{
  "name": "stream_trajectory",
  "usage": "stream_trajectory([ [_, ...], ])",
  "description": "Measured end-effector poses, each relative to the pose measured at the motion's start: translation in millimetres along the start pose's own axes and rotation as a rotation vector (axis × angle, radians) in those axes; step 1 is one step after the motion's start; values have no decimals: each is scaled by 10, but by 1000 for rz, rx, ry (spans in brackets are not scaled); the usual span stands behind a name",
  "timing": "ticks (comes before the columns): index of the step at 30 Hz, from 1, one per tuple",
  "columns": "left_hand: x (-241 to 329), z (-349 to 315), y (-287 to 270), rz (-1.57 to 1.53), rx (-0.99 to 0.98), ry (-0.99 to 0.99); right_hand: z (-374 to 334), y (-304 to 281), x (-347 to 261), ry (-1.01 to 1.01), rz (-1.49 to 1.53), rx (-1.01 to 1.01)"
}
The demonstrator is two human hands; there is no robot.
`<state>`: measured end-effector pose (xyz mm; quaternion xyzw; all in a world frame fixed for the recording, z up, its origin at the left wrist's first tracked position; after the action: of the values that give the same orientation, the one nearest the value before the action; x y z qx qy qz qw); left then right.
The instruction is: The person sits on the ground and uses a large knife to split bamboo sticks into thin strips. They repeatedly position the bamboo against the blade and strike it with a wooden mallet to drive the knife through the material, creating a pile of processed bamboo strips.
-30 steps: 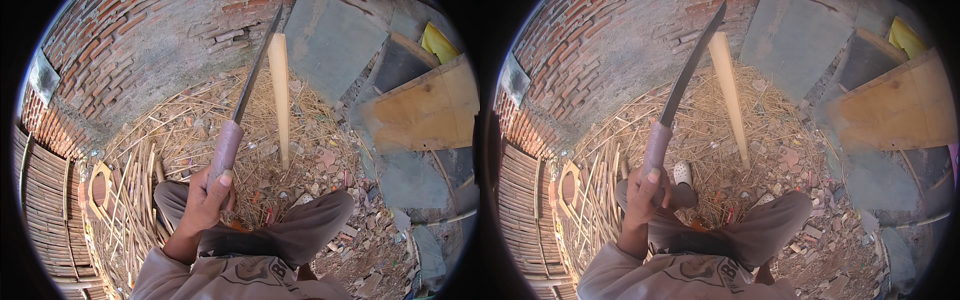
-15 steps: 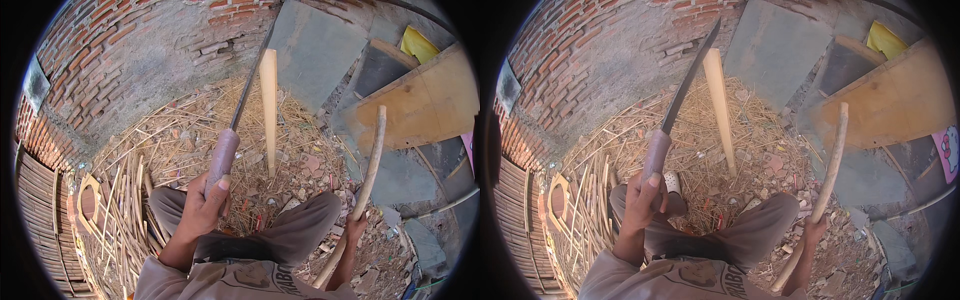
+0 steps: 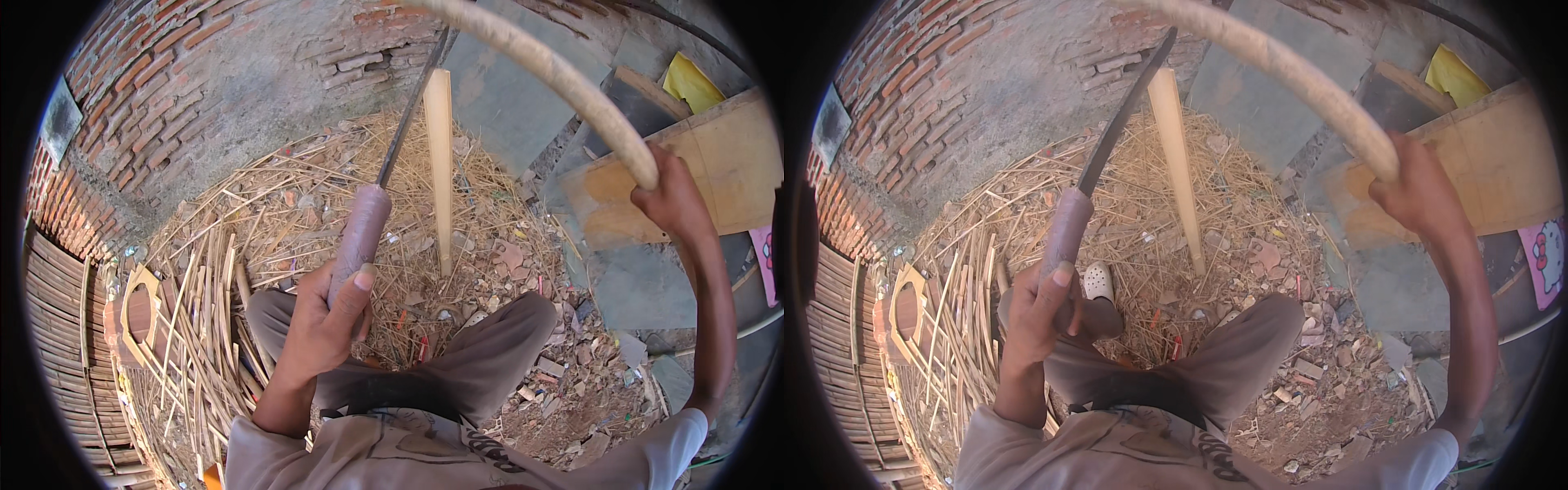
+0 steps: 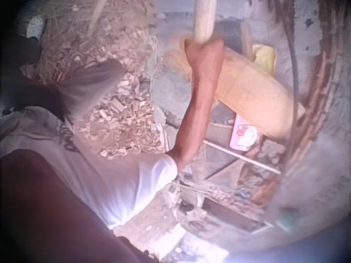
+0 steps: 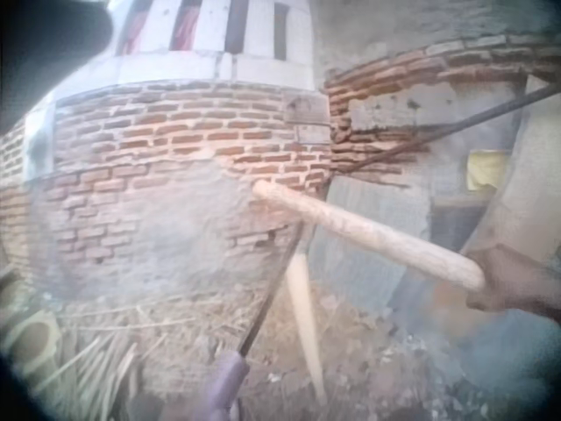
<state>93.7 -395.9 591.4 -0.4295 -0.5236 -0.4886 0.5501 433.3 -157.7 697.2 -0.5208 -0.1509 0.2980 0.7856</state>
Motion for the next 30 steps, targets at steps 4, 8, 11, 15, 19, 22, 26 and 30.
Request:
stream_trajectory([
  [4, -62, 41, -20, -80, -34, -69, 9, -216, -166, 198, -13, -286],
  [8, -22, 64, 31, -58, -73, -86, 100, -814, -353, 270, 98, 62],
  [11, -36, 44, 69, -48, -108, -94, 216, -1084, -407, 319, 187, 239],
  [15, -47, -15, 84, -42, -112, -102, 360, -715, -179, 287, 301, 261],
  [19, -117, -23, 7, 71, -146, -167, -96, 457, -127, 429, 82, -547],
  [22, -346, -41, 9, 187, -135, -166, -199, 415, -1, 465, 230, -545],
  [26, -394, -5, 13, 303, -161, -167, -156, 29, -49, 496, 346, -255],
  [30, -376, -10, 58, 300, -168, -170, 25, -491, 128, 501, 290, 90],
])
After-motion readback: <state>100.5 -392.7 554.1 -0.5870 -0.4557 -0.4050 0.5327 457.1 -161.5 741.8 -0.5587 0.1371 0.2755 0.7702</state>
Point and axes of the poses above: each hand's wrist, its own z-axis towards the middle knuckle, its own y-axis out of the palm, x = y × z, the point moved 1 cm from there along z, towards the middle knuckle, and after that the axes turned 6 degrees about -x, right-handed, at the moved point
